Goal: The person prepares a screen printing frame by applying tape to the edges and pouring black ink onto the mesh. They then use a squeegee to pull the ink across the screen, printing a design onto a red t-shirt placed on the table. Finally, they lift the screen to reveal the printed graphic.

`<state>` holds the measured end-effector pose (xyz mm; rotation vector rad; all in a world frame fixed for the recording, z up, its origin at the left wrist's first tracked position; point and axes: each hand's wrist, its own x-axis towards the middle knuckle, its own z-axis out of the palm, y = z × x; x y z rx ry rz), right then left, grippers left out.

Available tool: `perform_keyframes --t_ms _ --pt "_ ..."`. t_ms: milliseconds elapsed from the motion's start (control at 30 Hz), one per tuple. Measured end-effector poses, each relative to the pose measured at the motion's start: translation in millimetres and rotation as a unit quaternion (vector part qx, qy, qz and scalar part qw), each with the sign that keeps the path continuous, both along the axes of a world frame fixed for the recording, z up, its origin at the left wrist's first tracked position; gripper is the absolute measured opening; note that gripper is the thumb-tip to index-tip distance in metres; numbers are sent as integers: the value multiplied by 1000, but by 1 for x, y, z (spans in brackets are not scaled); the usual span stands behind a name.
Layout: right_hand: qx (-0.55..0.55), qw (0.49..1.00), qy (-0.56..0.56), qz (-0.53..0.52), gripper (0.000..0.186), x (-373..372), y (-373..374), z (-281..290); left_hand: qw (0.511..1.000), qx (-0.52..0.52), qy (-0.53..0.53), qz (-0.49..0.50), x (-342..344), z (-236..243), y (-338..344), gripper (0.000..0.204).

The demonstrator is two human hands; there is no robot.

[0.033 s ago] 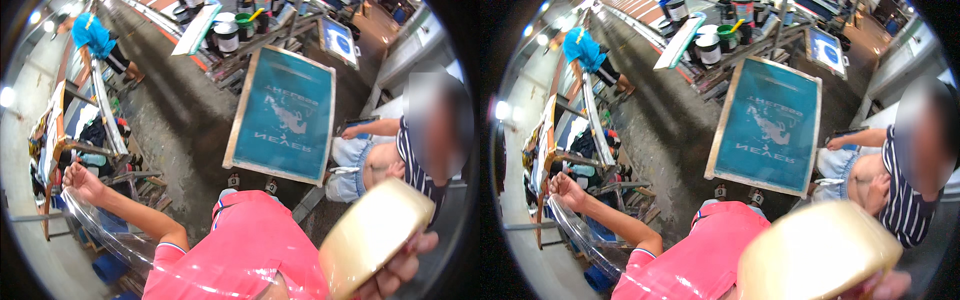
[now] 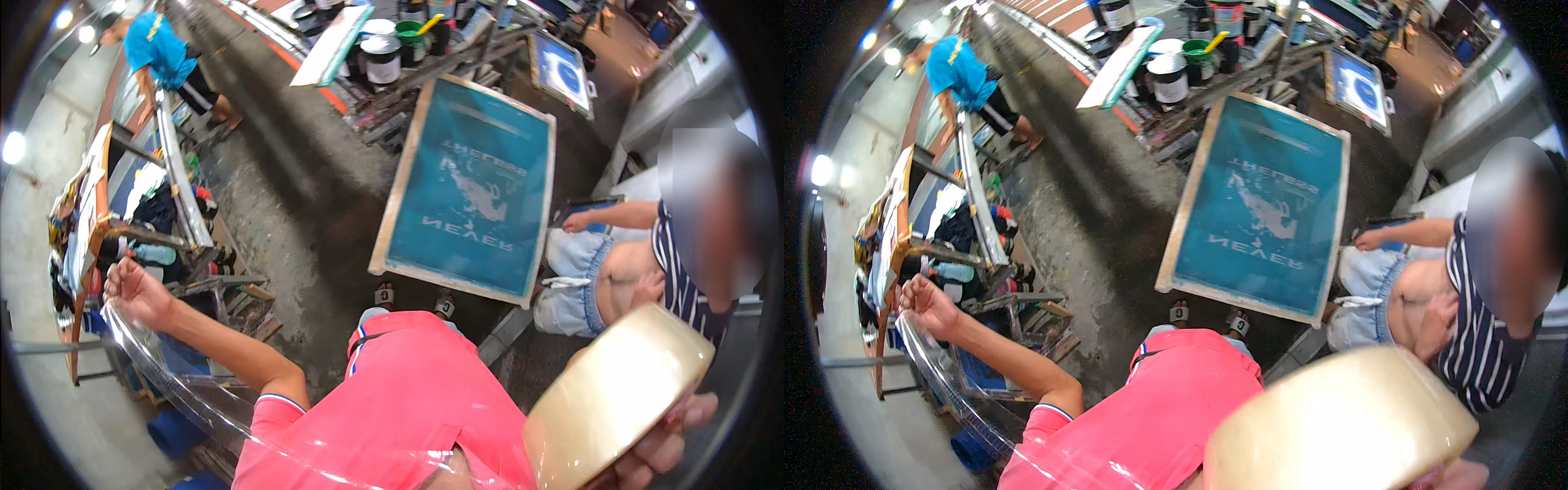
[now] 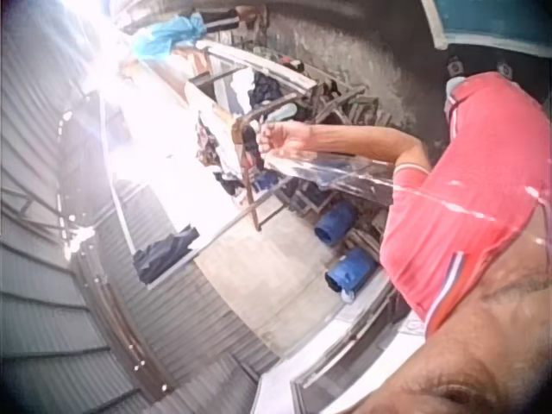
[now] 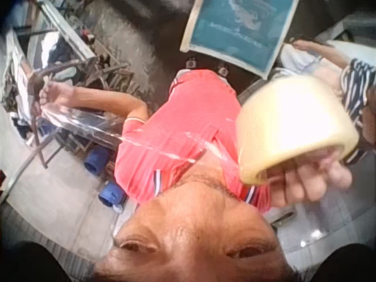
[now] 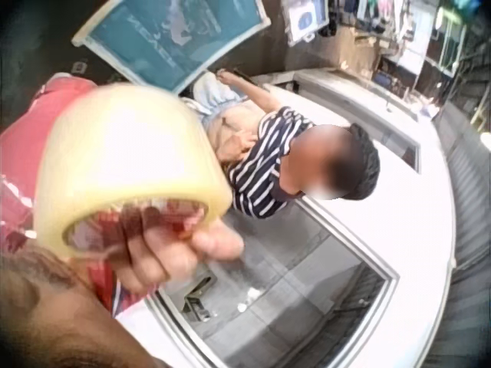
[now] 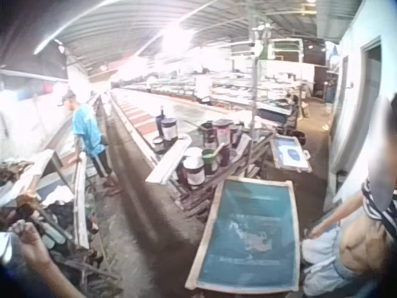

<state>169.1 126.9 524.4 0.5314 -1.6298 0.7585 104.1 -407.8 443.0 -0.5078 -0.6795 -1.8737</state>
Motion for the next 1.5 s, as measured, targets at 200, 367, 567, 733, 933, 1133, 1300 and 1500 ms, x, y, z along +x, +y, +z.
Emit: perform_keyframes --t_ms 200,367,567,733,933,1133,1300,1500 --pt "98 994 -28 48 17 -14 -49 28 999 28 -30 32 -2 -19 -44 22" --pt "216 964 -82 135 20 -47 -53 35 997 28 -65 4 1 -28 -77 23" --pt "241 880 -364 189 24 -143 -47 18 929 31 -364 -58 -37 -90 -85 12" --pt "41 787 -589 177 31 -175 -45 -26 886 20 -454 -90 -61 -134 -89 10" --pt "231 917 -296 132 33 -150 -36 -20 936 23 -350 10 -43 -130 -78 17" --pt "258 960 -63 84 23 -50 -46 14 997 43 -59 20 1 -50 -69 18" --pt "198 977 -32 75 22 -37 -48 2 997 17 -76 11 -3 -45 -67 21" --pt "156 983 -41 93 22 -48 -56 -5 994 32 -102 -9 -15 -49 -71 23"
